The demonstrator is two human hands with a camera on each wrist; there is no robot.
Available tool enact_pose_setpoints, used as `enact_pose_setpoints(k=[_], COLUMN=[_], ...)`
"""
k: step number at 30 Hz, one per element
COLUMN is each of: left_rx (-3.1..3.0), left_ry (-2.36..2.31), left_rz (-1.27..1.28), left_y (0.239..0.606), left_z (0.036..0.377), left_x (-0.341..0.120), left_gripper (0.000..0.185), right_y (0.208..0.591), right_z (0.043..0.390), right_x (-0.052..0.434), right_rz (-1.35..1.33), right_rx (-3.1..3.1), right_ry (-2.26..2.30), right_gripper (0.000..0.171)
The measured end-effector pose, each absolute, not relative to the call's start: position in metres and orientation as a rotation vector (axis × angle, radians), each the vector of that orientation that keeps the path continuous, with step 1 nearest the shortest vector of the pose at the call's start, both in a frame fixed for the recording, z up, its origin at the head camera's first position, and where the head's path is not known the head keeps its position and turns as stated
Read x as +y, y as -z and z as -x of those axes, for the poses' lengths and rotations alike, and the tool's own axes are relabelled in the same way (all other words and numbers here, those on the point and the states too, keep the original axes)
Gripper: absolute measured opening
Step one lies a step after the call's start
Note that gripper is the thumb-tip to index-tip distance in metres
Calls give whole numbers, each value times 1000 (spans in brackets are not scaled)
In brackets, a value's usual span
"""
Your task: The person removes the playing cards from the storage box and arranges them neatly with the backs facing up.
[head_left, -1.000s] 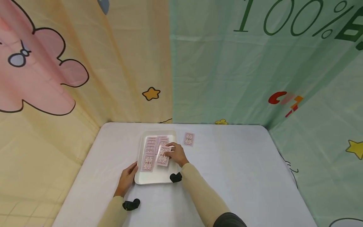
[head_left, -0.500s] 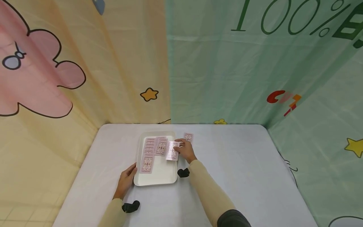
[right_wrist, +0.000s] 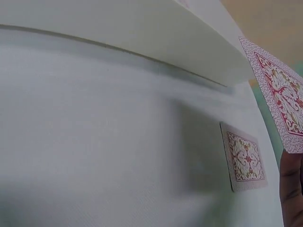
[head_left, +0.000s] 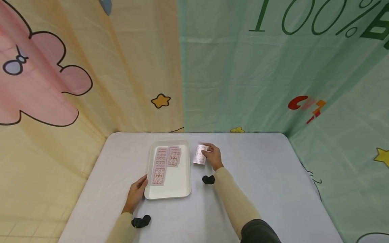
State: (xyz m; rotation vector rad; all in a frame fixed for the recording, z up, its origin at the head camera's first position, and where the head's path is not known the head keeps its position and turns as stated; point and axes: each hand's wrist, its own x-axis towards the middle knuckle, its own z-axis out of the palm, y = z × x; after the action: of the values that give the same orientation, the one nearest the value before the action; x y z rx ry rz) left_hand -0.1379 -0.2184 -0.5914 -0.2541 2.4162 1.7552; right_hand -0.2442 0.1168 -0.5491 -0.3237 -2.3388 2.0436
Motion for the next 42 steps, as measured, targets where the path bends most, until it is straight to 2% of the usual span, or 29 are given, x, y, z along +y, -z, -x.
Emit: enact_pose_setpoints(k=[21,30,42], left_rx=[2444,2424,2435], left_ry=[-1731,-1738,-1724], left_rz=[277,274,270], left_y=[596,596,595], left_z=[140,141,139], left_x=[-223,-221,-219], left_gripper=[45,45,45], right_y=[565,572,580], right_z=[281,292,300], right_x=[167,185,189], right_rz=[501,661,635], right_rx=[-2328,-2448,-2582], right_ry=[-1994,-1860,-1694], right_gripper=[35,36,37])
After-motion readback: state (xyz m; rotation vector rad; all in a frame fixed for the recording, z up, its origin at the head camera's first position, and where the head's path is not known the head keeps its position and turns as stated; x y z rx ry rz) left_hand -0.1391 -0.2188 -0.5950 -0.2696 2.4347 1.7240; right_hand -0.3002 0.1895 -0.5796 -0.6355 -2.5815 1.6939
